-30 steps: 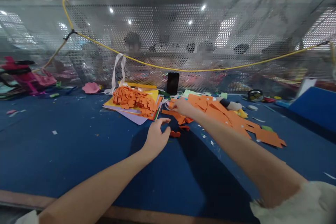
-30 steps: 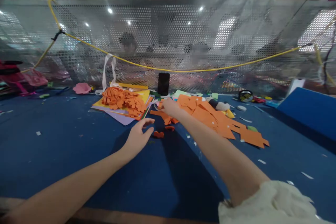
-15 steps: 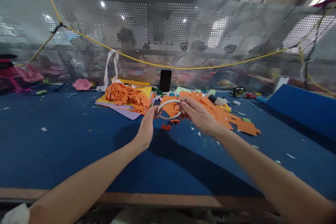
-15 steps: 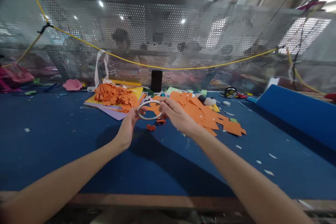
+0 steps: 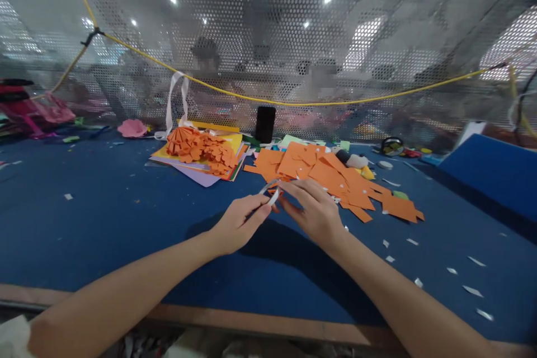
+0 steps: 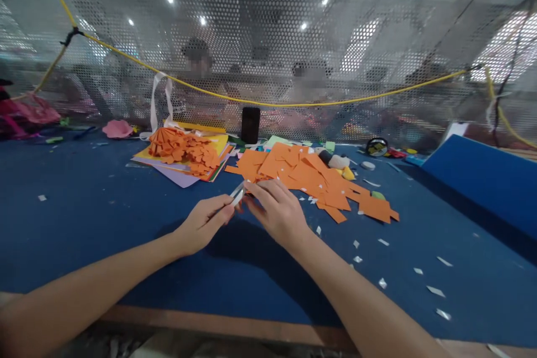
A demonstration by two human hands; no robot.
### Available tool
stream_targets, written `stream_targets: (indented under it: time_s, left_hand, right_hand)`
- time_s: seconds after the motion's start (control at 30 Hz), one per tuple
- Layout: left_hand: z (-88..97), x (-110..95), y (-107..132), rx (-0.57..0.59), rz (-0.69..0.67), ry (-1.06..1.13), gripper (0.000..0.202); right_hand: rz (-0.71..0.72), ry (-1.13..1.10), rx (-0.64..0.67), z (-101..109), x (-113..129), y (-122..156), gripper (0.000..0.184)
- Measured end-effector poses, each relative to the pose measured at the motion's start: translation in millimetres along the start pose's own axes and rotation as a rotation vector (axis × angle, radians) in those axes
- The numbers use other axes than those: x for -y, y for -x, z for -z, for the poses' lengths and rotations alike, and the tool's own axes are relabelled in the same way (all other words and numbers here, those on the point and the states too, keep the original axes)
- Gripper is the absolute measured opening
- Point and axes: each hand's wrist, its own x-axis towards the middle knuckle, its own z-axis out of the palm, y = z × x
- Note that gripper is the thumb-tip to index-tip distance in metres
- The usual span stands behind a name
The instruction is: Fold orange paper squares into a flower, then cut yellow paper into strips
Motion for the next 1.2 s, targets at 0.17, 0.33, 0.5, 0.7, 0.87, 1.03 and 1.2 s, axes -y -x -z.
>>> stream_targets:
  time_s: [0.17,0.33,0.5,0.7,0.87,1.03,1.2]
  left_hand:
    - [-3.3,-1.9,1.7,0.097,-0.033,0.155,0.030]
    - [0.0,-12.7,3.4,0.201,-0.065,0.167,0.030]
    - [-1.6,-12.9,5.6,0.160,-0.078,0.100,0.029]
    - [-4.1,-8.7,8.1,0.132,-0.109,0.056,0.027]
    - [-4.1,-8.8,7.2,0.097,-0.222,0.004,0.026]
    - [-3.5,-9.5,7.6,0.051,-0.302,0.007,0.026]
    - [-4.1,-4.8,7.7,0.049,-0.270,-0.001,0.024]
  right_hand:
    - [-0.022,0.148,0.020,3.5,3.4,2.4,0.018]
    - [-0.355,-0.114,0.016,-1.1,9.6,2.6,0.023]
    - [-0.590,-0.465,0.154,-5.8,14.3,0.1,0.033]
    - [-0.329,-0.235,0.063,-3.8,17.8,1.8,0.028]
    - [-0.641,-0.501,0.119,-9.8,19.0,2.1,0.046]
    - [-0.822,-0.755,0.197,-17.4,17.7,-0.8,0.051]
    - [-0.629,-0.568,0.069,-12.3,19.7,2.5,0.040]
